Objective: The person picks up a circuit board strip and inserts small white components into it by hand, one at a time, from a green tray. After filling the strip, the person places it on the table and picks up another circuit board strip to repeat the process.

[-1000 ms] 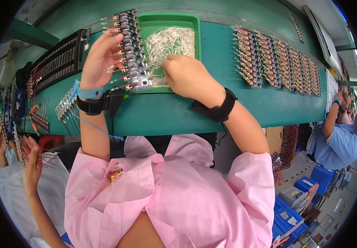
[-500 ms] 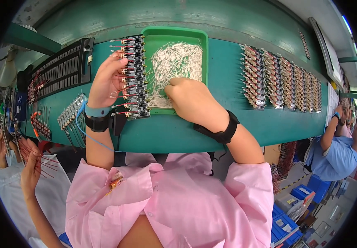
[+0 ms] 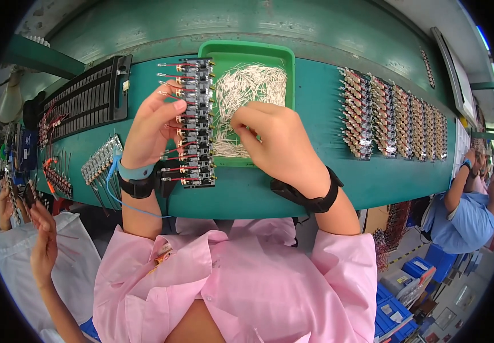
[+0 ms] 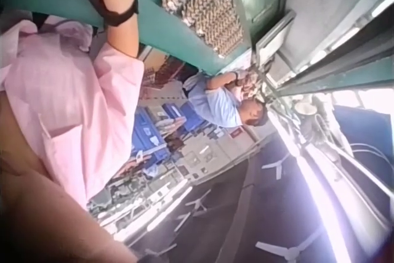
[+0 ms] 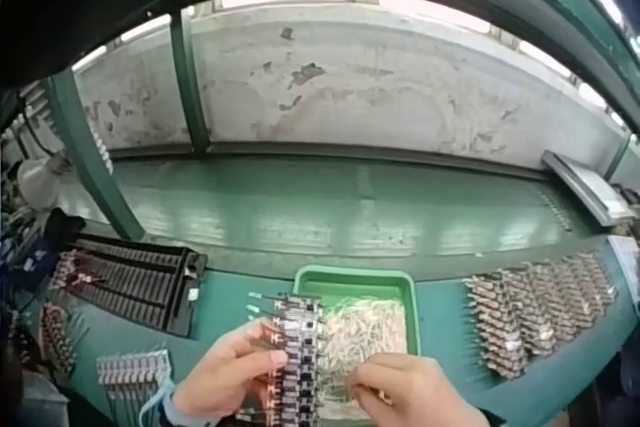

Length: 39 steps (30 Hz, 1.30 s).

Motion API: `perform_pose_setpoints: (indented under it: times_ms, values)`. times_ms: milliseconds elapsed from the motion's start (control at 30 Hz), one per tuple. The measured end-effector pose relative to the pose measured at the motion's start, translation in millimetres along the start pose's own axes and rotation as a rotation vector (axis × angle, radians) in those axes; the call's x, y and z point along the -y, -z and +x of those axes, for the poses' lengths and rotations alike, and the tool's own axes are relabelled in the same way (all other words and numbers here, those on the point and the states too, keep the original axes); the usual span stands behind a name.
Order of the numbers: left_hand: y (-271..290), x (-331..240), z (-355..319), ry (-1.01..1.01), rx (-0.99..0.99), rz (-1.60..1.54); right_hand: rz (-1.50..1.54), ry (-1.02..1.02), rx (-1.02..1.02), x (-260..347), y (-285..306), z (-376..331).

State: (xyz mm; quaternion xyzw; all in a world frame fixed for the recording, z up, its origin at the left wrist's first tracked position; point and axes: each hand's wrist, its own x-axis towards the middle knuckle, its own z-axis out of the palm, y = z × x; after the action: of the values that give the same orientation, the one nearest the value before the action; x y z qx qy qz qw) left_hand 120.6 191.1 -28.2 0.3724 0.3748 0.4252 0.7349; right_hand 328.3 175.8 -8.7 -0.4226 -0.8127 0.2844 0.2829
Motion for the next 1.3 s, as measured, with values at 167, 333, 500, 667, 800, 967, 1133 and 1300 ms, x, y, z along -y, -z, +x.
perform_pose_setpoints:
  times_ms: [167, 333, 500, 667, 800, 967, 1133, 1300]
  values:
    - [1.7, 0.6, -0.6, 0.072, 0.076, 0.091, 0.057, -0.042, -0.196, 3.4, 5.6, 5.6]
    - [-0.6, -2.2, -3.5, 0.100, 0.116, 0.173, 0.125, -0.135, -0.267, 5.3, 6.4, 9.4]
    - [-1.2, -2.1, -4.0, 0.134, 0.145, 0.209, 0.194, -0.186, -0.283, 4.0, 6.3, 10.3]
    - [-1.6, -3.5, -5.0, 0.162, 0.195, 0.236, 0.202, -0.202, -0.284, 1.4, 9.5, 9.1]
    - [-1.6, -4.6, -6.7, 0.177, 0.213, 0.250, 0.193, -0.199, -0.275, 1.1, 8.1, 11.1]
    - [-2.1, -4.9, -6.2, 0.205, 0.211, 0.259, 0.186, -0.200, -0.282, -0.2, 8.6, 11.0]
    - [-2.4, -6.5, -6.6, 0.202, 0.213, 0.258, 0.193, -0.182, -0.312, -0.5, 8.2, 12.0]
    - [-2.0, -6.6, -6.4, 0.203, 0.231, 0.253, 0.206, -0.205, -0.310, -0.4, 10.1, 11.2]
